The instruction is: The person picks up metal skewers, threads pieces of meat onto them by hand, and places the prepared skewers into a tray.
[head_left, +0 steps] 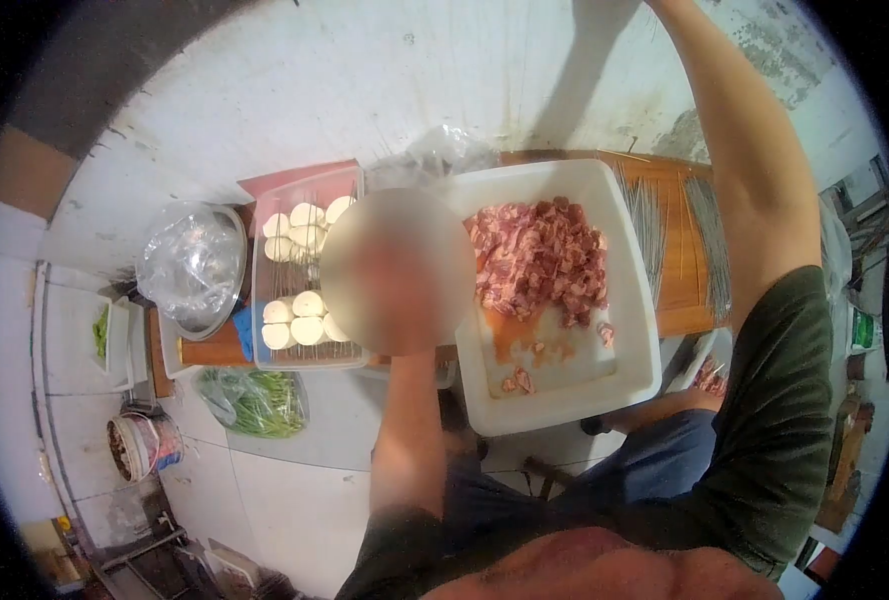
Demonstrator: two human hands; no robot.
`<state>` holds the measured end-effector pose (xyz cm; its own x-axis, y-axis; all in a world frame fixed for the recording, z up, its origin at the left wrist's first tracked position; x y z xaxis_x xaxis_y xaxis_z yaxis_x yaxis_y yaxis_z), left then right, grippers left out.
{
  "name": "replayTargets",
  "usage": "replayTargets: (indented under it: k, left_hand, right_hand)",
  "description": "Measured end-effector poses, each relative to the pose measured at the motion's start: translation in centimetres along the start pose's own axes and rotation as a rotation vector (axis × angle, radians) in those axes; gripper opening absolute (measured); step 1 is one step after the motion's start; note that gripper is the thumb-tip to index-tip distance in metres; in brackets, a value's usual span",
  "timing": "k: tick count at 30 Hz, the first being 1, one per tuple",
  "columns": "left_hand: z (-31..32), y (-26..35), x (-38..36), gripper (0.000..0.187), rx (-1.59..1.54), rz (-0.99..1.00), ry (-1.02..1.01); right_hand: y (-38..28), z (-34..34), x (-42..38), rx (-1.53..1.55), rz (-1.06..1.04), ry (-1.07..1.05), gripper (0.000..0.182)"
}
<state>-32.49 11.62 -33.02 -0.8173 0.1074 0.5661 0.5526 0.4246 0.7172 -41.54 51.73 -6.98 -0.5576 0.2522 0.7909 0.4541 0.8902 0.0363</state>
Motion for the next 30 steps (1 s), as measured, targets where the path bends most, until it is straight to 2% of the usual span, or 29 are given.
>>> replayTargets:
  k: [8,14,26,30]
  left_hand:
    - [0.0,0.0,0.0,0.017,0.004,-0.003,-0.002]
    - [0.0,0.0,-0.1,0.017,0.007,-0.004,-0.008]
    - [0.6,-0.1,0.0,0.017,0.008,-0.009,-0.012]
    - [0.5,-0.1,0.0,0.017,0.019,-0.009,-0.019]
  right_hand:
    - [0.0,-0.4,-0.9,-0.003,-0.020,-0.022,0.099]
    - [0.5,0.1,-1.9,0.017,0.048,-0.079,0.093]
    - [1.0,0.5,-1.7,0.026,0.037,-0.013,0.086]
    - [1.1,1.3,-0.7,0.075,0.128,0.051,0.088]
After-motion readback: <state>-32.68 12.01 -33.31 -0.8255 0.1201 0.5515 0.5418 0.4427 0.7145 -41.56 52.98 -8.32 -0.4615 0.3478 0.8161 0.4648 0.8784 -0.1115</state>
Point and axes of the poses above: each hand's wrist, its own x-axis towards the middle knuckle, its own z-axis out of the palm, y = z × x, the point moved 1 cm from there along x, towards the middle knuckle, and after that the axes turned 5 degrees about -y, right-handed, at the moved point
